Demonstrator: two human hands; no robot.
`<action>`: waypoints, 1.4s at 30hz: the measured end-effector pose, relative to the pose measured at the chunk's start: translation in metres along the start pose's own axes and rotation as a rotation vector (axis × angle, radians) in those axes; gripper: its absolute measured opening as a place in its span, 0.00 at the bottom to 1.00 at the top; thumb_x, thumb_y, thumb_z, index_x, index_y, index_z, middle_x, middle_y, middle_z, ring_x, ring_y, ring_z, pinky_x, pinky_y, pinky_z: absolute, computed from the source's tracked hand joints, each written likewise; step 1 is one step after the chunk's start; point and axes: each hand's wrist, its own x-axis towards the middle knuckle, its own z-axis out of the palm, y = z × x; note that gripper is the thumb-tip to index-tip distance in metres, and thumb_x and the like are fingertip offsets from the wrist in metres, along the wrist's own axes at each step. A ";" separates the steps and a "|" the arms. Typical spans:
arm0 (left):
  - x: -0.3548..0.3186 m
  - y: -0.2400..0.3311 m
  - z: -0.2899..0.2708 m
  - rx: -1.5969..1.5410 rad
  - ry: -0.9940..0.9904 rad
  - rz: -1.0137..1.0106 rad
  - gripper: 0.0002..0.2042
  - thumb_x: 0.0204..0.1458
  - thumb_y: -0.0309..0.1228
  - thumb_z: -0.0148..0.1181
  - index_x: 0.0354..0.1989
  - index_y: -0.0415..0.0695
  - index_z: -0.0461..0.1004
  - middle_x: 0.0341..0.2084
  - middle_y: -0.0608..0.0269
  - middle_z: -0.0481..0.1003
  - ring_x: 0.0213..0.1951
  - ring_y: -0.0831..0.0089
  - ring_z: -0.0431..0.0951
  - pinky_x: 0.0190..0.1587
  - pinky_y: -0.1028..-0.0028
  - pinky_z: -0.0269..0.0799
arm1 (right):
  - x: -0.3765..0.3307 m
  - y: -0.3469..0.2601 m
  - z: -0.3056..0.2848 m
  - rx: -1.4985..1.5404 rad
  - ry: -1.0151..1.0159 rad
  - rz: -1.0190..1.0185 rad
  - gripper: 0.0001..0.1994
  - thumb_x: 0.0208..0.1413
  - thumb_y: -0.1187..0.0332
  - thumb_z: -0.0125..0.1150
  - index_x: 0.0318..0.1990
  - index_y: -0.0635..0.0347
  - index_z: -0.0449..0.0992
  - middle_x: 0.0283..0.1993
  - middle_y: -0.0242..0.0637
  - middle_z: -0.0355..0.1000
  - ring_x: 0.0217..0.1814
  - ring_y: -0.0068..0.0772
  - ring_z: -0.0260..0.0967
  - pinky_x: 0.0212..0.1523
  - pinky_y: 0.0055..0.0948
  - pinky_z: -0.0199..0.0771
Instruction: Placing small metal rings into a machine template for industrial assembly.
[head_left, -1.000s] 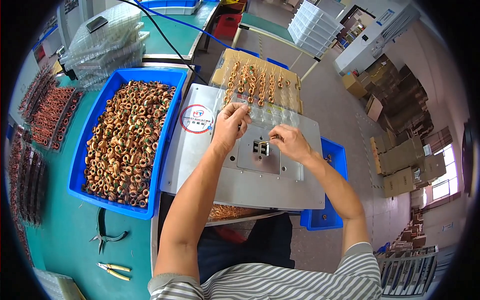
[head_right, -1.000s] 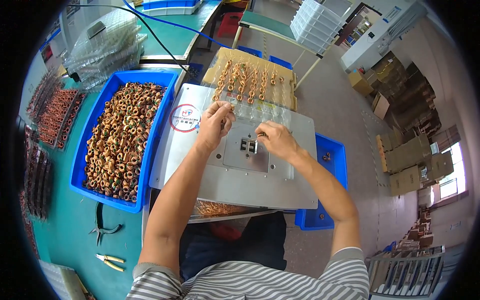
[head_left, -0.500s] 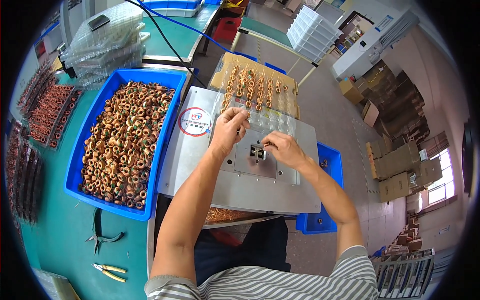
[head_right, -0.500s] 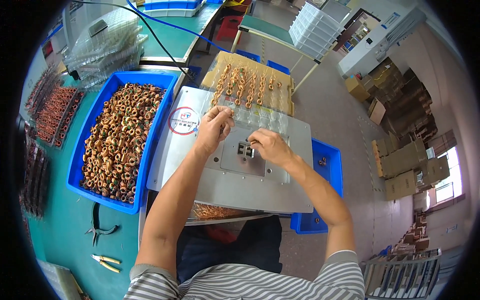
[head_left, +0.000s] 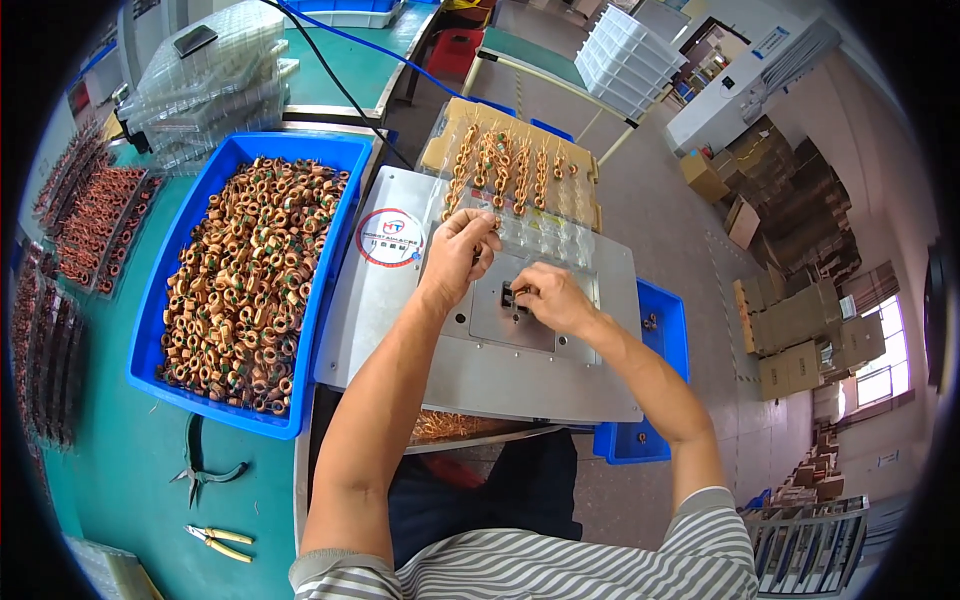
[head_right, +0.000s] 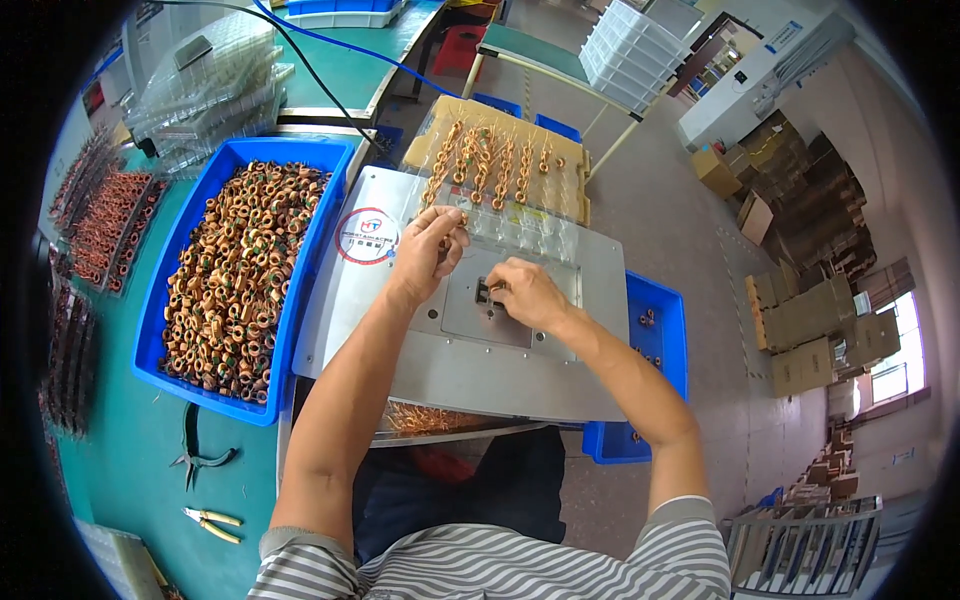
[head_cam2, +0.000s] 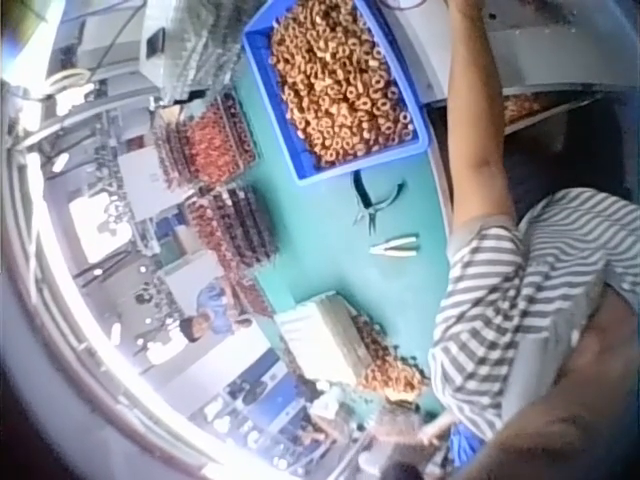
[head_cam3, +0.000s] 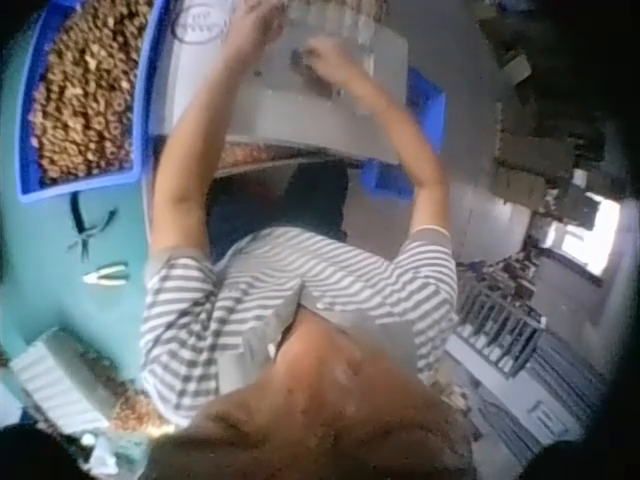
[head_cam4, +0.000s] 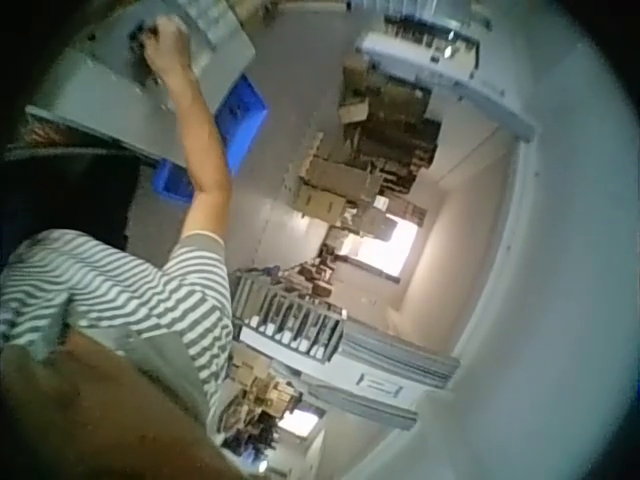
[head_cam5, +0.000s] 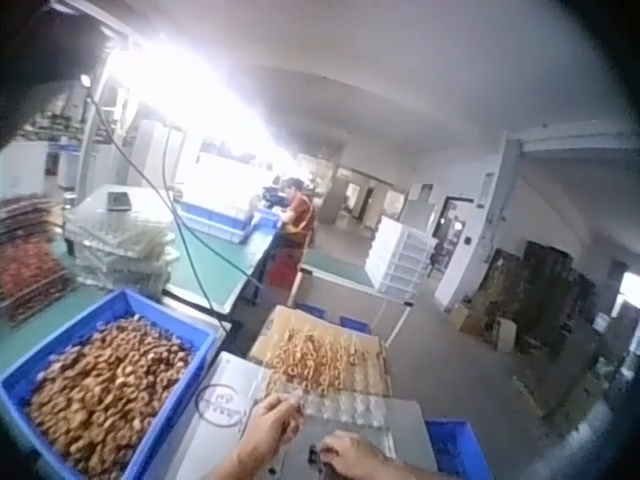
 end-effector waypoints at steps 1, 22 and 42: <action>0.000 0.000 0.000 -0.008 0.002 -0.011 0.08 0.57 0.34 0.56 0.36 0.41 0.69 0.20 0.62 0.73 0.13 0.82 0.65 0.11 0.83 0.50 | 0.000 0.001 0.006 -0.059 0.022 -0.048 0.08 0.45 0.76 0.64 0.36 0.63 0.76 0.35 0.45 0.72 0.36 0.45 0.73 0.39 0.37 0.73; -0.053 -0.048 0.038 0.171 -0.059 -0.152 0.15 0.57 0.40 0.59 0.24 0.44 0.70 0.18 0.69 0.70 0.16 0.82 0.65 0.15 0.81 0.56 | -0.093 0.006 0.005 -0.123 0.099 -0.128 0.05 0.47 0.74 0.63 0.34 0.61 0.76 0.34 0.43 0.73 0.39 0.45 0.73 0.40 0.37 0.74; -0.045 -0.058 0.002 1.530 -0.468 0.308 0.08 0.47 0.36 0.64 0.34 0.48 0.78 0.32 0.60 0.76 0.35 0.58 0.78 0.38 0.62 0.73 | 0.073 0.098 -0.020 -0.064 0.495 0.684 0.10 0.41 0.60 0.67 0.29 0.54 0.83 0.33 0.41 0.79 0.37 0.39 0.77 0.41 0.37 0.74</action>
